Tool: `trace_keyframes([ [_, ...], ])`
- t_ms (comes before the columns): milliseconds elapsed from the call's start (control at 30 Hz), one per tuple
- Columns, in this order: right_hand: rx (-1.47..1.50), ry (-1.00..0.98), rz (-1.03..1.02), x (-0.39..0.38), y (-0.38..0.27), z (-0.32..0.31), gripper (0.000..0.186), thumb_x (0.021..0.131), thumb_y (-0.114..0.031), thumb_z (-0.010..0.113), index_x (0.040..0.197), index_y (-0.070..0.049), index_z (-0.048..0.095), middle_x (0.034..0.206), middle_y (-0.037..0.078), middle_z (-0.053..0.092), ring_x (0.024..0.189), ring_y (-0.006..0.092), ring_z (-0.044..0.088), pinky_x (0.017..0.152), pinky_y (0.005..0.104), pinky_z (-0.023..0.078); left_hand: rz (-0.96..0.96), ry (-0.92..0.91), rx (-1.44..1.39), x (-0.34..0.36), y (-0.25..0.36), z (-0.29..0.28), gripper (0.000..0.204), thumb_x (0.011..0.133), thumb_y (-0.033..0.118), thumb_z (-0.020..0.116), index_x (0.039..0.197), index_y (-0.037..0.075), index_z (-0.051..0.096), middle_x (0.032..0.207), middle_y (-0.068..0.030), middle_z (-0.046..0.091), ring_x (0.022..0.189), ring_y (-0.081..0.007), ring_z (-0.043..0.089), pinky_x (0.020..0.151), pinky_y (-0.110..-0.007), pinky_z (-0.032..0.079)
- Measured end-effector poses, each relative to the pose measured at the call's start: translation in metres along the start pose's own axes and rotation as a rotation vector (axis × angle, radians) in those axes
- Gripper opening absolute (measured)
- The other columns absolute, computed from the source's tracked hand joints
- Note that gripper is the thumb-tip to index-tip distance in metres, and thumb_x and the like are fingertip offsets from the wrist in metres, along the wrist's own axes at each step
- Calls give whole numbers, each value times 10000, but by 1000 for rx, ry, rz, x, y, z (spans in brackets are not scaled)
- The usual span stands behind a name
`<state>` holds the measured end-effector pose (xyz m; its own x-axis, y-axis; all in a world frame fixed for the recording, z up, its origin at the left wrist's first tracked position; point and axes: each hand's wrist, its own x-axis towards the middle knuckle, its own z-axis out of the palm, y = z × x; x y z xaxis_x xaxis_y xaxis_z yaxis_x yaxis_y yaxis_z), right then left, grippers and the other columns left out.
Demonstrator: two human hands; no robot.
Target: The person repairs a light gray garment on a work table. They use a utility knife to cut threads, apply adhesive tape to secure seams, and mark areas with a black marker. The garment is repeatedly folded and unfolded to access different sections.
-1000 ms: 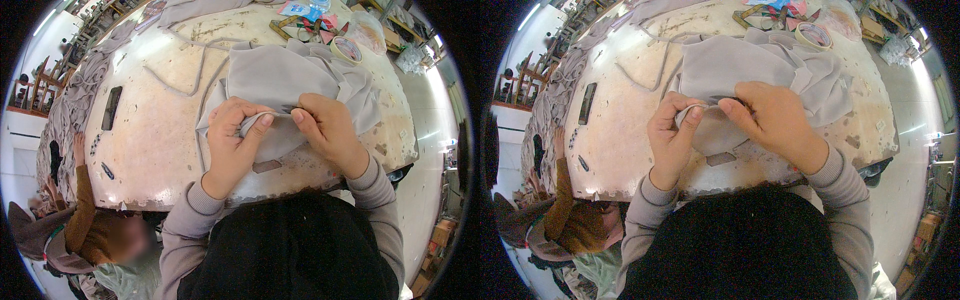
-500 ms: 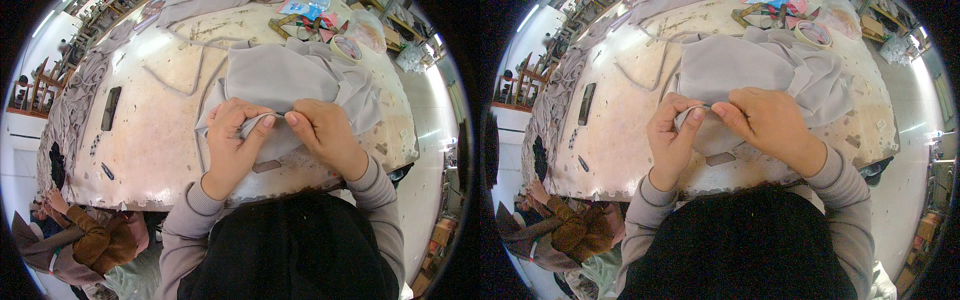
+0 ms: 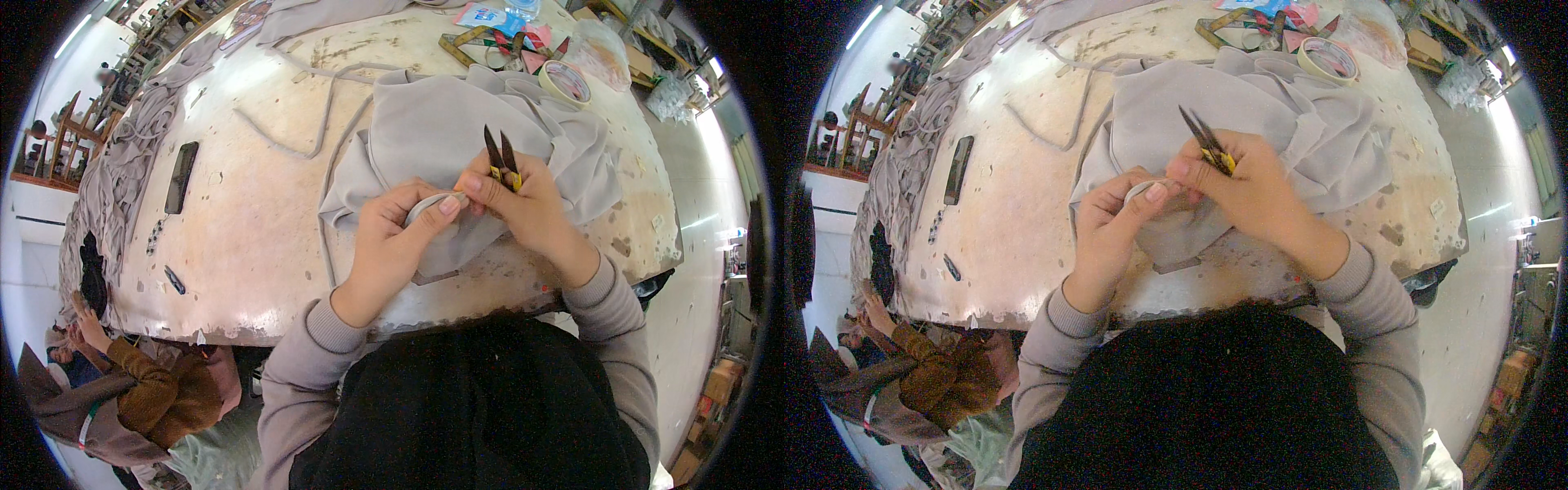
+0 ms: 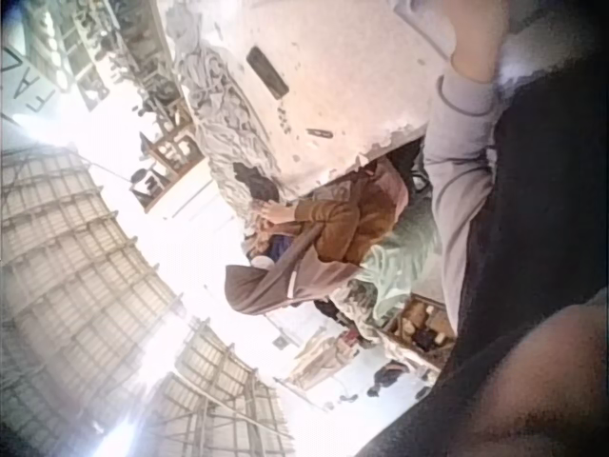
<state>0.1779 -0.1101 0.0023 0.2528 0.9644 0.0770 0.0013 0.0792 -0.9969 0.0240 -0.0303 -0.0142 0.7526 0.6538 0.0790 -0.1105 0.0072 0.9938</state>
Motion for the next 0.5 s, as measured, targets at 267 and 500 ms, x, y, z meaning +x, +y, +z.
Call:
trace_keyframes([
  [267,-1,12,-20,-6,0,-2,208,873,-207,615,902,-1,617,724,7,611,659,62,553,607,206,451,-83,-7,-199,-1,0,-1,228,884,225,603,928,9,659,784,-2,603,713,-32,486,649,-174,388],
  [500,73,-5,36,-2,6,-6,278,921,-275,536,943,-6,602,731,15,595,555,15,441,458,173,309,-80,-8,-235,1,-2,0,238,891,225,588,950,5,654,763,5,589,698,-39,484,647,-176,391],
])
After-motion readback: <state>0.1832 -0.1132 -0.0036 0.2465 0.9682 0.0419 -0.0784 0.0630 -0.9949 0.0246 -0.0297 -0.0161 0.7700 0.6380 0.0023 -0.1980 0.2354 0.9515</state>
